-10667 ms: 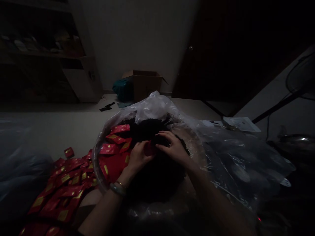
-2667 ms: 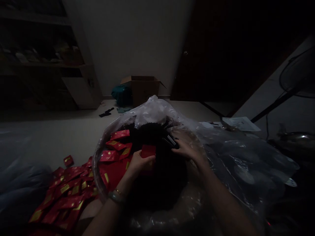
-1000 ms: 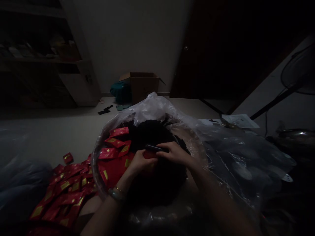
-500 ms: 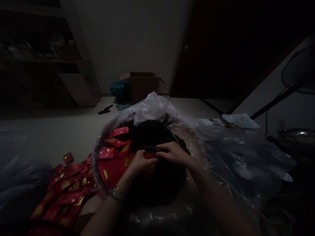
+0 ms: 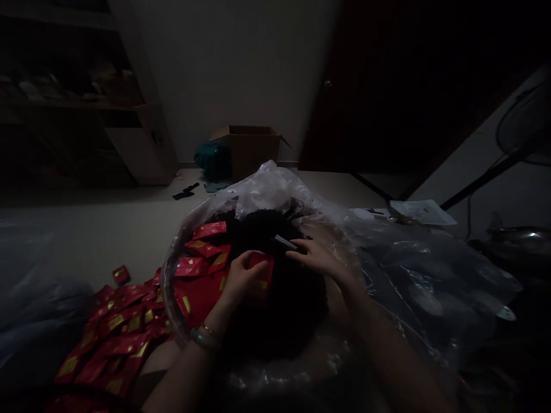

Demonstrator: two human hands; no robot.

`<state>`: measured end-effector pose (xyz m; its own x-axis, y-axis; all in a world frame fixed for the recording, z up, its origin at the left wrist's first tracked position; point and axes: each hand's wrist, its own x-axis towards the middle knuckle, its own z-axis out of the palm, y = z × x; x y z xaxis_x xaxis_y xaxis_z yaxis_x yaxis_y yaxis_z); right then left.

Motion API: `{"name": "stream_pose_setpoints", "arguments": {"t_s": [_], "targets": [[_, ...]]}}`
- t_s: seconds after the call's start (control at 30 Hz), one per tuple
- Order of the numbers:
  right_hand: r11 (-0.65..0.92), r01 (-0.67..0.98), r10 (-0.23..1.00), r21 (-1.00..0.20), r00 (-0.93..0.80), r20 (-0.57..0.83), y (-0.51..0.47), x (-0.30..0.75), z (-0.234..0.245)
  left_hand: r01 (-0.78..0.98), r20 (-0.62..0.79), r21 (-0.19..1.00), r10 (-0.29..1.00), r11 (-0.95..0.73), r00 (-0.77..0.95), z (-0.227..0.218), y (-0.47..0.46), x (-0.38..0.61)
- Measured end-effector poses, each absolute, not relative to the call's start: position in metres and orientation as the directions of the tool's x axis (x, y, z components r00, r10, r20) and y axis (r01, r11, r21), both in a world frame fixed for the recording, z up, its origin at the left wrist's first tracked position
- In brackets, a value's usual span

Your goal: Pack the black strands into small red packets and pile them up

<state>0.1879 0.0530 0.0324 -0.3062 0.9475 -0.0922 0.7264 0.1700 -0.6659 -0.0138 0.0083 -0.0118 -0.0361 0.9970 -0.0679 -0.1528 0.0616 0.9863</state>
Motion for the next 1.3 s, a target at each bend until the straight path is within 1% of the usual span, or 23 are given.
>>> {"name": "stream_pose_setpoints", "arguments": {"t_s": [0.1,0.17,0.27,0.37,0.4,0.47,0.6,0.7,0.8,0.87,1.0,1.07,1.17,1.3], "targets": [[0.172,0.824,0.967,-0.54,-0.247,-0.069,0.063,0.2,0.021,-0.186,-0.099,0.979,0.992,0.082,-0.084,-0.015,0.009,-0.014],[0.171,0.838,0.97,-0.518,-0.234,-0.06,0.066,0.203,0.014,-0.199,-0.114,0.976,0.989,0.093,-0.097,-0.016,0.01,-0.015],[0.248,0.786,0.965,-0.567,-0.254,0.07,0.062,0.192,0.01,-0.196,-0.104,0.977,0.99,0.084,-0.096,-0.017,0.01,-0.015],[0.346,0.613,0.929,-0.71,-0.328,0.171,0.05,0.168,0.012,-0.178,-0.083,0.982,0.992,0.065,-0.096,-0.017,0.01,-0.013],[0.368,0.553,0.914,-0.748,-0.362,0.182,0.046,0.16,0.012,-0.176,-0.075,0.983,0.993,0.057,-0.093,-0.018,0.009,-0.013],[0.376,0.493,0.906,-0.784,-0.375,0.198,0.038,0.148,0.014,-0.184,-0.06,0.982,0.996,0.046,-0.072,-0.018,0.009,-0.013],[0.334,0.453,0.926,-0.826,-0.321,0.198,0.032,0.142,0.016,-0.214,-0.065,0.975,0.998,0.06,-0.017,-0.018,0.008,-0.015],[0.3,0.408,0.926,-0.862,-0.342,0.161,0.034,0.147,0.019,-0.223,-0.08,0.972,0.997,0.079,0.005,-0.015,0.007,-0.018],[0.268,0.413,0.92,-0.87,-0.379,0.103,0.037,0.152,0.022,-0.158,-0.046,0.986,0.999,0.046,0.0,-0.012,0.007,-0.019],[0.253,0.427,0.923,-0.868,-0.376,0.084,0.039,0.154,0.023,-0.096,0.005,0.995,1.0,-0.006,-0.005,-0.011,0.008,-0.018],[0.243,0.425,0.944,-0.872,-0.31,0.112,0.039,0.156,0.025,0.021,0.129,0.992,0.985,-0.127,-0.113,-0.011,0.008,-0.015],[0.254,0.426,0.942,-0.868,-0.311,0.123,0.038,0.155,0.026,0.066,0.176,0.984,0.971,-0.167,-0.163,-0.012,0.007,-0.015],[0.29,0.422,0.929,-0.859,-0.341,0.146,0.038,0.155,0.026,0.081,0.223,0.974,0.959,-0.212,-0.174,-0.012,0.006,-0.016],[0.363,0.41,0.901,-0.837,-0.384,0.202,0.037,0.156,0.026,0.081,0.252,0.967,0.955,-0.242,-0.154,-0.008,0.005,-0.018]]}}
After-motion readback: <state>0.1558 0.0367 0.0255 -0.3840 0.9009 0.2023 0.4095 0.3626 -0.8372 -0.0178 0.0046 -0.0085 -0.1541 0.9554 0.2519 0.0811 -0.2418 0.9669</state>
